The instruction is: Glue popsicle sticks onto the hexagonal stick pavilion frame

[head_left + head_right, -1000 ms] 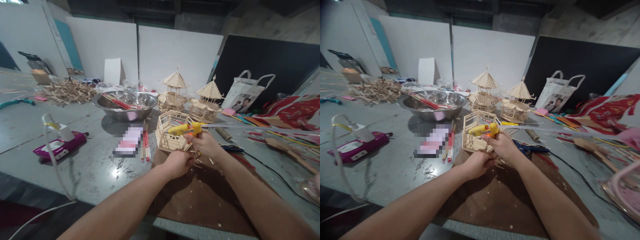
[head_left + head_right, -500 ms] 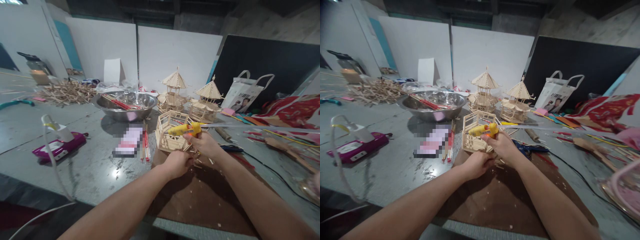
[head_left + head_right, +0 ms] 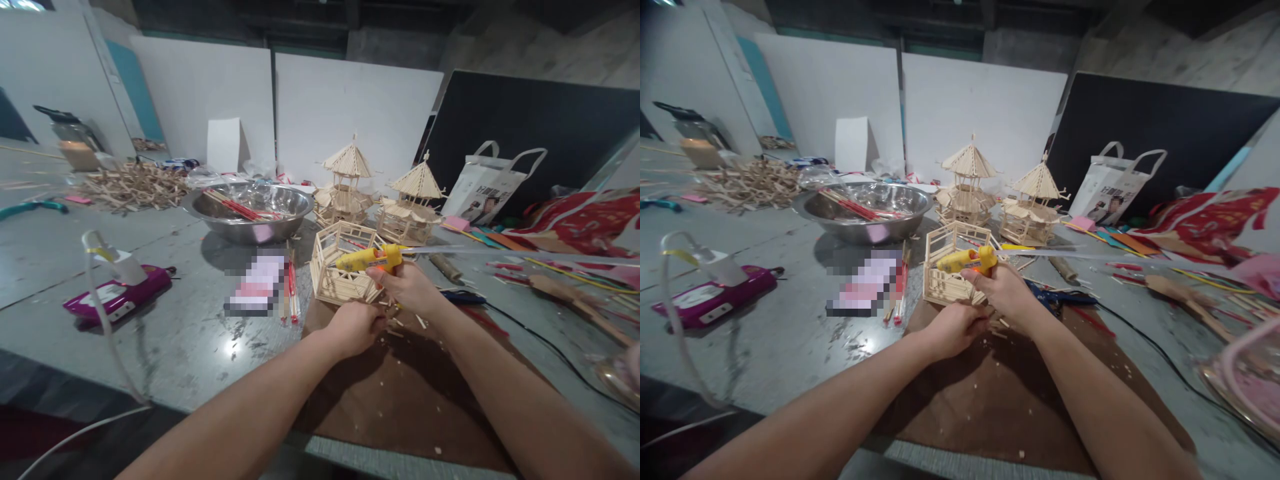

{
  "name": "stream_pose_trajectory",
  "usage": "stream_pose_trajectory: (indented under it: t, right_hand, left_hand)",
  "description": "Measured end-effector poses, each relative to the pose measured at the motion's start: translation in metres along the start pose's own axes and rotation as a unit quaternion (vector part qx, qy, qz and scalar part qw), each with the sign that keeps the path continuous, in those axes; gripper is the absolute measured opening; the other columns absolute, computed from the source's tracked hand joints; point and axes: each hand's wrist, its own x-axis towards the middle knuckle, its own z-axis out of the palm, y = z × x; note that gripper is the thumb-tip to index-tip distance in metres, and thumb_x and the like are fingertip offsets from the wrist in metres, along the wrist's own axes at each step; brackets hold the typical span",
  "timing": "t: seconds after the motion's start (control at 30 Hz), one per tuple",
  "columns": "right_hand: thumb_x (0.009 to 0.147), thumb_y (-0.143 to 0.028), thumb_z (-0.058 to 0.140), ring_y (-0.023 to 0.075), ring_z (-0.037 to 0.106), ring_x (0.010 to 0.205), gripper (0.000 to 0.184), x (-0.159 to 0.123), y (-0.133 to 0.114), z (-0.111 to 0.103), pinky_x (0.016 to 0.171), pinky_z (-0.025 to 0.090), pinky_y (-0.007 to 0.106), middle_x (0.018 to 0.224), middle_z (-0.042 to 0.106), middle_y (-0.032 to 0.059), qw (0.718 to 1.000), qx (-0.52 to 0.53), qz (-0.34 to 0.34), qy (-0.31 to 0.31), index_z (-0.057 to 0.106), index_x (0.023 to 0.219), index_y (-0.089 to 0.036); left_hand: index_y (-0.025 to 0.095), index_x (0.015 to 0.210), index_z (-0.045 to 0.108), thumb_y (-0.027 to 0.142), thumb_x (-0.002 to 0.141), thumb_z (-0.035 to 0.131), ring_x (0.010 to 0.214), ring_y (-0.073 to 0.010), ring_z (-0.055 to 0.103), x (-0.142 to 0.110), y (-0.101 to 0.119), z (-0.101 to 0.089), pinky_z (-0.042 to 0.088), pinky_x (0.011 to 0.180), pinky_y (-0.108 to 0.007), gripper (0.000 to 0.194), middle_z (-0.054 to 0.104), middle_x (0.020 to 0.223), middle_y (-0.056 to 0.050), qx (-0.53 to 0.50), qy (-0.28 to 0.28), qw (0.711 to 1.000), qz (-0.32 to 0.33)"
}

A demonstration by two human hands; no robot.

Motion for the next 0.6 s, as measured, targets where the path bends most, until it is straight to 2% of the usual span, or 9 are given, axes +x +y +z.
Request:
stream_pose_trajectory:
  t: [0.3,0.6]
  right_hand:
    - [0.073,-0.045,0.050,0.0133,0.050,0.060,0.031,0.0004,-0.0001,-0.0022,0.052,0.037,0.024,0.057,0.052,-0.0009,1.000,0.002,-0.022,-0.010,0.060,0.073,-0.015]
    - [0.073,-0.046,0.051,0.0142,0.051,0.062,0.031,0.0009,0.0016,-0.0046,0.055,0.038,0.025,0.056,0.052,-0.0010,1.000,0.003,-0.024,-0.011,0.060,0.070,-0.016]
  left_hand:
    - [0.018,0.075,0.060,0.024,0.079,0.041,0.064,-0.0148,0.056,-0.0005,-0.0003,-0.0006,0.039,0.059,-0.023,0.020,0.062,0.069,-0.003,-0.010,-0.001,1.000,-0.001]
    - [0.018,0.080,0.060,0.024,0.079,0.041,0.075,-0.0162,0.058,-0.0010,-0.0014,0.0010,0.041,0.069,-0.024,0.020,0.064,0.078,-0.004,-0.017,-0.004,1.000,-0.004]
